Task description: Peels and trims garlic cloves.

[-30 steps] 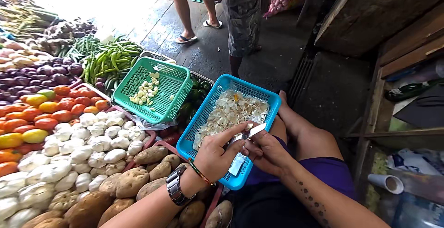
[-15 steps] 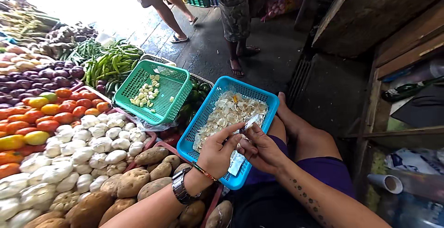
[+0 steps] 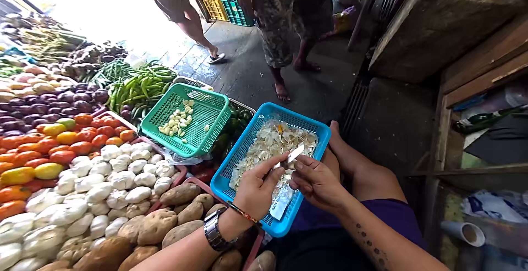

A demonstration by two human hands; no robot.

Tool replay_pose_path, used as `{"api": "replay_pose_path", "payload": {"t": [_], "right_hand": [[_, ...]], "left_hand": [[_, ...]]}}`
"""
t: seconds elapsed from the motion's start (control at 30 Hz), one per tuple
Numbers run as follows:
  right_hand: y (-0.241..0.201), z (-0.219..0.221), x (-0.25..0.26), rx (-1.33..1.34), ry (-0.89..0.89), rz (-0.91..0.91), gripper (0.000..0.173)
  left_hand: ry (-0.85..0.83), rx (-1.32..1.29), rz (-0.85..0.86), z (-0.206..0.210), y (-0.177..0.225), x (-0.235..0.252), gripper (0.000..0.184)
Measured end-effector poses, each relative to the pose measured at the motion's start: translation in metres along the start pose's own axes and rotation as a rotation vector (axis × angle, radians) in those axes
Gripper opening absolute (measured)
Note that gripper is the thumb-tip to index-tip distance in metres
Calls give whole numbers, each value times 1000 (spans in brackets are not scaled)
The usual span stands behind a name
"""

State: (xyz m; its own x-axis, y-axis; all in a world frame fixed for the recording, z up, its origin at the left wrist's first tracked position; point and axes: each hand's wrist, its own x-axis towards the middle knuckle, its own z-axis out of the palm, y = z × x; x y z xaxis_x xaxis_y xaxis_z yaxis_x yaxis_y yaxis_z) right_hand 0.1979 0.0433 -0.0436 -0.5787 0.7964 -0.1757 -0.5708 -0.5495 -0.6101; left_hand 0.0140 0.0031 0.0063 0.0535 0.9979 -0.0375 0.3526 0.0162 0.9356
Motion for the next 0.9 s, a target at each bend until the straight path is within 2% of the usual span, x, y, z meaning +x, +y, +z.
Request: {"api": "replay_pose_path", "payload": {"t": [0.17, 0.23, 0.3, 0.37, 0.47, 0.53, 0.6, 0.67, 0.7, 0.77, 0.9], "right_hand": [[2, 1, -2, -107, -98, 13, 43], [3, 0, -1, -68, -73, 4, 37], [4, -3, -1, -31, -52, -10, 20], [5, -6, -2, -11, -28, -13, 13], [4, -7, -1, 0, 21, -5, 16], [3, -7, -1, 19, 61, 11, 17], [3, -7, 1, 45, 84, 22, 17], [5, -8, 2, 45, 82, 22, 15], [7, -8, 2, 34, 77, 17, 14], [10, -9, 2, 21, 62, 6, 13], [16, -10, 3, 85, 41, 7, 10]], "left_hand": [[186, -45, -220, -26, -10, 22, 33], [144, -37, -317, -30, -9, 24, 38], [42, -32, -365, -29, -8, 21, 45], [-4, -31, -358, -26, -6, 18, 37], [22, -63, -334, -22, -5, 15, 21], [27, -112, -305, -20, -6, 13, 18], [-50, -183, -228, -20, -6, 11, 29], [-188, -232, -162, -21, -7, 10, 49], [-244, -230, -140, -21, -7, 10, 54], [-301, -191, -112, -19, -8, 10, 52], [-303, -147, -103, -17, -9, 10, 44]]}}
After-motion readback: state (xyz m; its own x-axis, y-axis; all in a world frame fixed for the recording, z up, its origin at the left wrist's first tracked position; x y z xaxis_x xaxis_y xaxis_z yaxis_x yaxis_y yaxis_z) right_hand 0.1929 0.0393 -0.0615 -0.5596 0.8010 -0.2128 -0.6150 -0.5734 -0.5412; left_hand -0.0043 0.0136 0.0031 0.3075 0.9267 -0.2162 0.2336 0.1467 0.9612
